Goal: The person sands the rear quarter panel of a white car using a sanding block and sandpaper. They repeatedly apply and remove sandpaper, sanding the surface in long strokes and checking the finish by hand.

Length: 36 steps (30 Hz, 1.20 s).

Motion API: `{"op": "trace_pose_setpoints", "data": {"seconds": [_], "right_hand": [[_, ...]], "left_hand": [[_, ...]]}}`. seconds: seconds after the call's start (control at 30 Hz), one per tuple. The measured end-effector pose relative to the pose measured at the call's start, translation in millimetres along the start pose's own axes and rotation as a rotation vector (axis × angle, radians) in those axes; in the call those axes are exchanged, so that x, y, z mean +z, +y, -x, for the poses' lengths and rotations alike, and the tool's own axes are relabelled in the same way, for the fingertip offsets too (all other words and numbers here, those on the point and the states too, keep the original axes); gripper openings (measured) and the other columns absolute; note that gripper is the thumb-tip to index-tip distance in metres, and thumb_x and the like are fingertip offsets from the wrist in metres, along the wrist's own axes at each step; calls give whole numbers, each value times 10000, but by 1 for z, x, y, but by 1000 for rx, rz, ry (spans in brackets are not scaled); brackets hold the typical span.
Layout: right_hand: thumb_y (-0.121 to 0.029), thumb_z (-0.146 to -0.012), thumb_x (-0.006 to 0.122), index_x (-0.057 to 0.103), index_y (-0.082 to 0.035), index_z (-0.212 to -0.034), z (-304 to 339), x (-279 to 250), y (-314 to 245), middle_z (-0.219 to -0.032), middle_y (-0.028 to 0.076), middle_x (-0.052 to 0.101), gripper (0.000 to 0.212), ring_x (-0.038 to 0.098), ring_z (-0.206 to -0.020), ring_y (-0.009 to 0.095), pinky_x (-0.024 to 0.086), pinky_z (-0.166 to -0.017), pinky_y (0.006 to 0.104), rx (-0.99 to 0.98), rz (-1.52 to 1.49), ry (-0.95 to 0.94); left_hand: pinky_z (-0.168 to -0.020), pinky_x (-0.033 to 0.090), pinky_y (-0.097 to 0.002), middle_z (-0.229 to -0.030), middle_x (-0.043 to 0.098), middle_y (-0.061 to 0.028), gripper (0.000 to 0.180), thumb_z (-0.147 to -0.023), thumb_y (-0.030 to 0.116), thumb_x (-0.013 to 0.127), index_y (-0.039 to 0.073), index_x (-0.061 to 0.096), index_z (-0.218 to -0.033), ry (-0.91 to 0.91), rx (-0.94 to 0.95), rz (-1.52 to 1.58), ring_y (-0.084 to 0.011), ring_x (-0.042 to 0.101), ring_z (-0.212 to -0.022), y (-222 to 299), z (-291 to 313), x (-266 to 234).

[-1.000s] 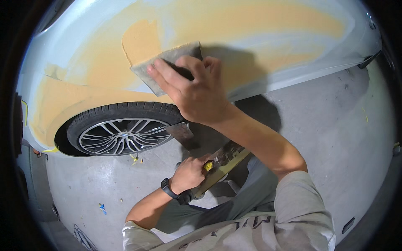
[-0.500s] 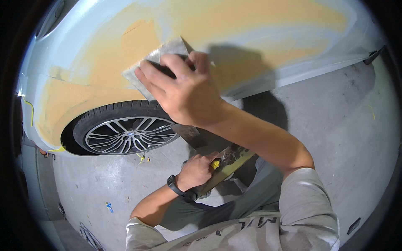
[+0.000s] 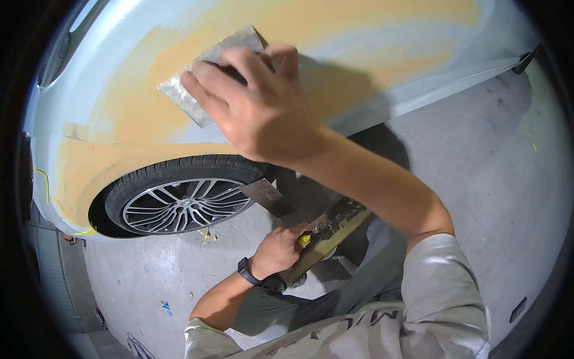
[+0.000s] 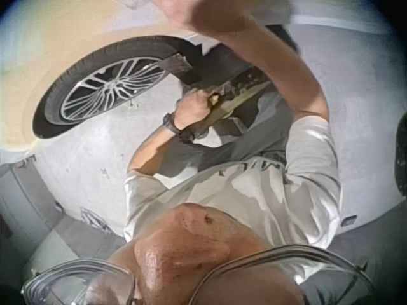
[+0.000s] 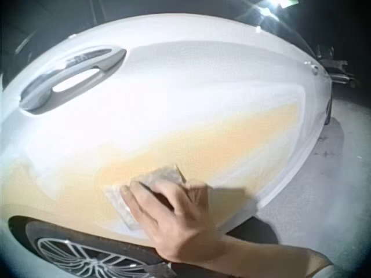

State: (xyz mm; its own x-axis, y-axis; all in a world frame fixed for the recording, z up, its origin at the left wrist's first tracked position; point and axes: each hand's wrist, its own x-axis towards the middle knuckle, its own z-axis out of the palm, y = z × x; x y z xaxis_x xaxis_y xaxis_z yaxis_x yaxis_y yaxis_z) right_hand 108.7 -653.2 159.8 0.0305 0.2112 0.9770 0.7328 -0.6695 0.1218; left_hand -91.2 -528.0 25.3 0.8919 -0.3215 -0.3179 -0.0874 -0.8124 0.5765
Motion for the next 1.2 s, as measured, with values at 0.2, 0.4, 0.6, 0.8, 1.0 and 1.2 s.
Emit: {"op": "trace_pose_setpoints", "data": {"seconds": [0.2,0.4,0.6,0.8,1.0,1.2], "right_hand": [[-216,-882,699,830,-159,-1207,38,-27,-16,-1212,-61,731,355,593,-1062,165,358,-898,460,0,-12,-191],[-186,-842,666,836,-139,-1210,-22,-38,38,-1220,-35,743,408,600,-1054,184,377,-912,425,-12,60,27],[-177,-873,663,816,-147,-1256,27,-14,20,-1245,-34,752,414,624,-1032,181,395,-875,422,-36,53,-37],[-217,-908,678,836,-145,-1140,40,-41,15,-1120,-46,746,290,626,-1038,163,398,-844,450,-19,15,-96],[-163,-864,678,824,-126,-1221,-25,-50,68,-1191,-8,743,388,597,-1117,212,373,-972,426,-28,121,-66],[-132,-894,658,817,-118,-1249,51,-29,31,-1270,4,750,389,612,-1098,182,363,-962,428,-31,47,-48]], "left_hand": [[-905,552,-583,-993,748,-286,548,-882,97,596,79,637,-1428,9,27,-26,-496,705,-994,-3,-1,1],[-895,565,-538,-1018,737,-294,598,-793,1,596,34,662,-1387,-2,18,-24,-490,703,-982,5,0,-7],[-902,566,-534,-1060,745,-270,601,-819,7,593,115,677,-1404,-36,-12,24,-476,708,-1022,6,-4,-10],[-863,560,-580,-936,735,-280,531,-839,28,596,89,684,-1360,60,144,12,-490,705,-922,7,-4,-10],[-902,565,-520,-1103,732,-297,558,-813,-7,591,38,681,-1361,-11,53,-17,-492,698,-1038,1,-5,-9],[-894,569,-550,-1019,738,-291,488,-834,42,623,47,689,-1317,13,76,47,-485,704,-1001,0,-7,-8]]}}
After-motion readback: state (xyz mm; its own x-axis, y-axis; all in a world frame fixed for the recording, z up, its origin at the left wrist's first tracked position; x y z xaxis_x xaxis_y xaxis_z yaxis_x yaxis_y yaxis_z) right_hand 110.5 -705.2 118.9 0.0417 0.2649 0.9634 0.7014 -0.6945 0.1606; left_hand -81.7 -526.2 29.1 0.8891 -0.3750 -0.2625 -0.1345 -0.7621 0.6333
